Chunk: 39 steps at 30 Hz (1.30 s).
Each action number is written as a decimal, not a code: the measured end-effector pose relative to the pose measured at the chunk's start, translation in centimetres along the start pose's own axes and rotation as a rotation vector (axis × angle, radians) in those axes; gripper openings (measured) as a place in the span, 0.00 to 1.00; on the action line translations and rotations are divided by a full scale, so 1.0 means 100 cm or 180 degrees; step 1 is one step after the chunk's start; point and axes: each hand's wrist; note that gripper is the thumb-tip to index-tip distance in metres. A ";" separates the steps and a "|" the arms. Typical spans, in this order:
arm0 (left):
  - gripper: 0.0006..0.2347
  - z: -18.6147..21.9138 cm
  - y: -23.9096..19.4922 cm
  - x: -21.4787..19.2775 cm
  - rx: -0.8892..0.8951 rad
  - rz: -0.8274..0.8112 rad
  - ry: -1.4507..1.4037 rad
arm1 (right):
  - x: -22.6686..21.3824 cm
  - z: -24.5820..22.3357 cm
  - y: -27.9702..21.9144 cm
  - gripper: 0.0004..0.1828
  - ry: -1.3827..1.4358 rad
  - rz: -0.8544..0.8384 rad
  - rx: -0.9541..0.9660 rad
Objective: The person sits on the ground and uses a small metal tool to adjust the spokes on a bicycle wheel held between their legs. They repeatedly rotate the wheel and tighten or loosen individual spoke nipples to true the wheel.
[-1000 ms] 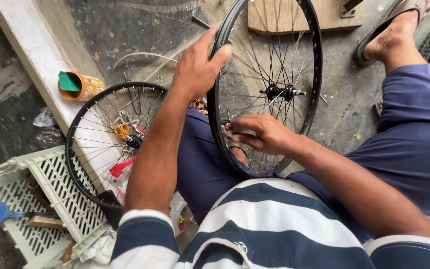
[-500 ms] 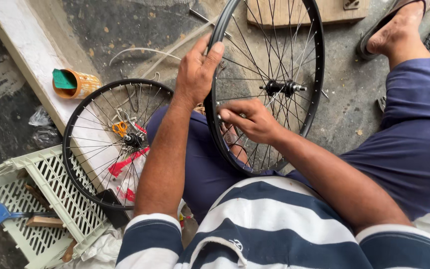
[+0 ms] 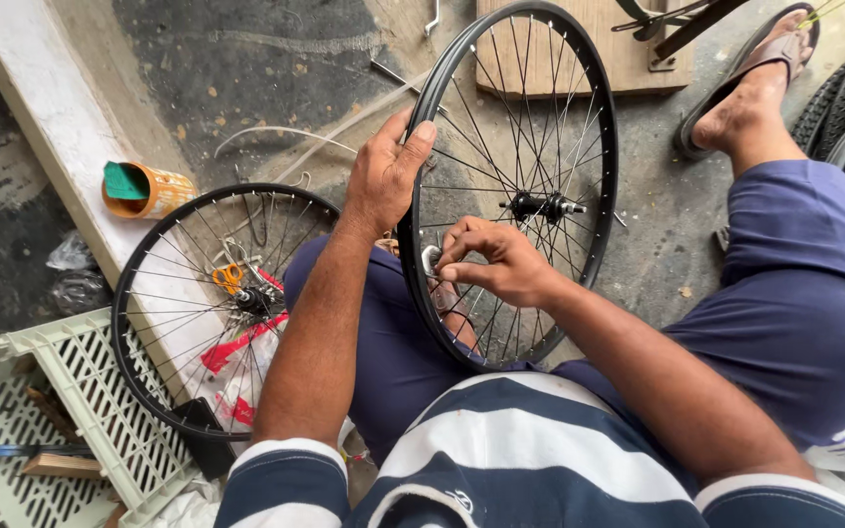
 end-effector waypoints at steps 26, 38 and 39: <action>0.24 -0.008 0.007 0.004 0.0108 -0.0066 0.0342 | -0.011 -0.034 0.027 0.25 -0.0690 -0.0923 0.0150; 0.26 -0.003 0.010 -0.003 -0.0106 -0.0470 0.0041 | -0.016 -0.010 0.018 0.16 -0.0485 -0.0642 0.0420; 0.26 -0.004 0.010 -0.004 -0.0015 -0.0446 0.0031 | -0.008 0.001 0.018 0.15 -0.1121 -0.0228 0.0019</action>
Point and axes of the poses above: each hand's wrist, its own y-axis towards the middle knuckle, its own x-axis out of the palm, z = x × y
